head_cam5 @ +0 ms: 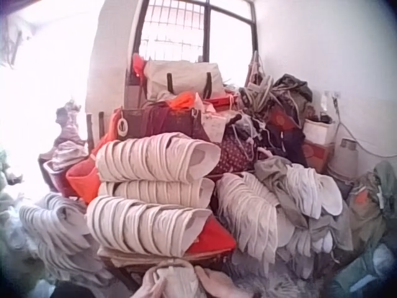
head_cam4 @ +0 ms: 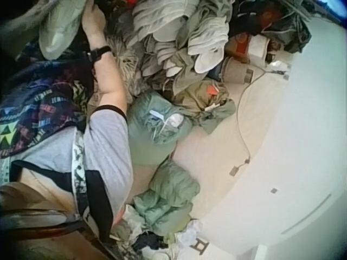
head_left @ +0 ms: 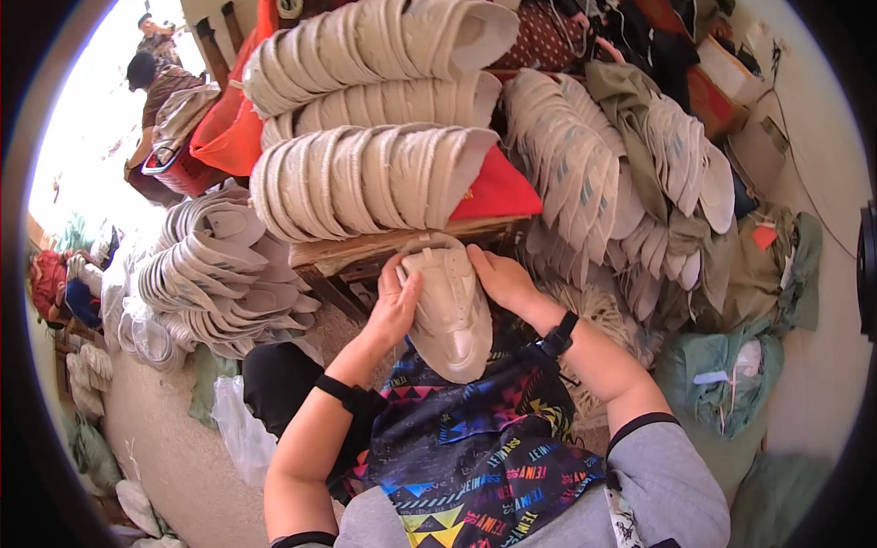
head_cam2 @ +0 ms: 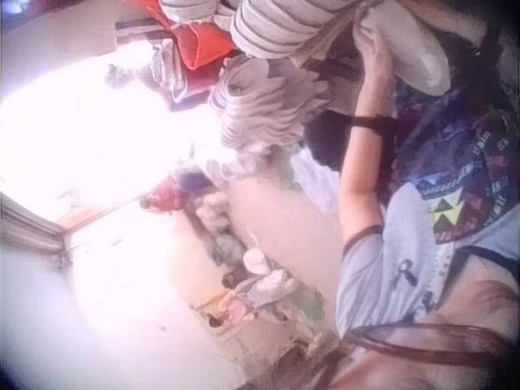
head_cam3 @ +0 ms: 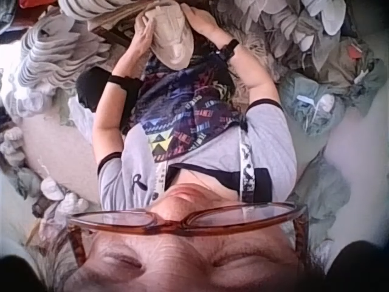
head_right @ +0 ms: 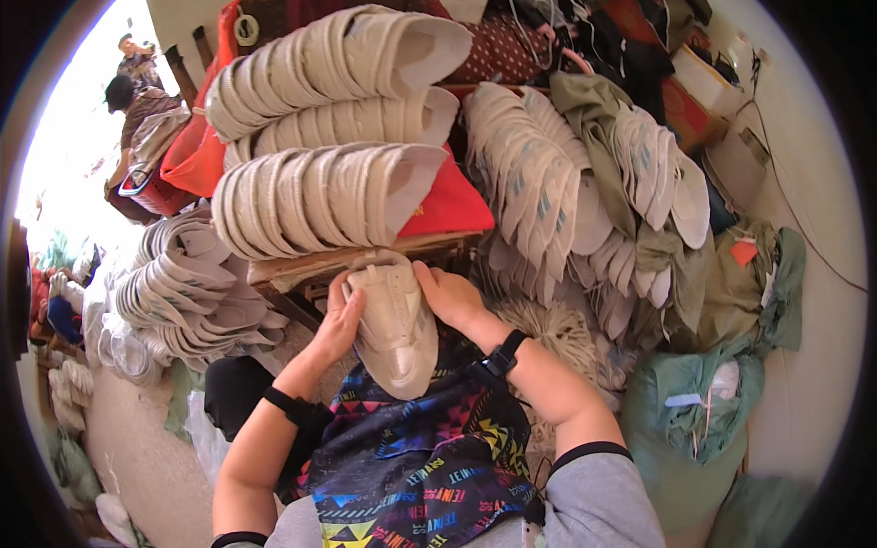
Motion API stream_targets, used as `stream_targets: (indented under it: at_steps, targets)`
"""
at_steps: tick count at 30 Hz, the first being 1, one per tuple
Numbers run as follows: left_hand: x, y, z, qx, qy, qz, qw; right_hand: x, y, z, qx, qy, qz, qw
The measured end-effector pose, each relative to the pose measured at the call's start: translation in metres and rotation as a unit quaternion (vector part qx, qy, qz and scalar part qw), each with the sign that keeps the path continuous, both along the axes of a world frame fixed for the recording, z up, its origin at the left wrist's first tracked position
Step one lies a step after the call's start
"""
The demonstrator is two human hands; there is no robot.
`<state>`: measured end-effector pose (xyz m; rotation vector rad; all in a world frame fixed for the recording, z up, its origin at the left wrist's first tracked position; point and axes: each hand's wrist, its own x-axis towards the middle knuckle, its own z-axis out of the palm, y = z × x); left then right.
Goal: Insert laces into the eyelets of several white shoe uppers and tie them.
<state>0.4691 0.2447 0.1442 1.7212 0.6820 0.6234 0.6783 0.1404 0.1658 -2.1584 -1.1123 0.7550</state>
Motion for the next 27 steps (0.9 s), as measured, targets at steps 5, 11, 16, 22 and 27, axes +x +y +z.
stream_targets:
  at_steps: [5,11,16,22,27]
  targets:
    - [-0.001,0.006,0.008,0.028,0.037,-0.006,0.999,0.066,-0.087,-0.046,-0.005,0.142,-0.114,0.983]
    - [0.003,0.001,0.032,0.027,0.071,0.047,0.996,0.14,-0.23,-0.104,-0.087,0.076,-0.254,0.96]
    - [0.002,0.002,0.018,0.01,0.042,0.038,0.998,0.14,-0.275,-0.144,-0.171,-0.043,-0.23,0.957]
    - [-0.009,-0.001,0.025,0.02,0.044,0.019,0.999,0.091,-0.235,-0.136,-0.086,-0.271,-0.151,0.947]
    - [-0.017,-0.009,0.035,0.015,0.024,0.01,1.0,0.097,-0.232,-0.15,-0.113,-0.371,-0.144,0.91]
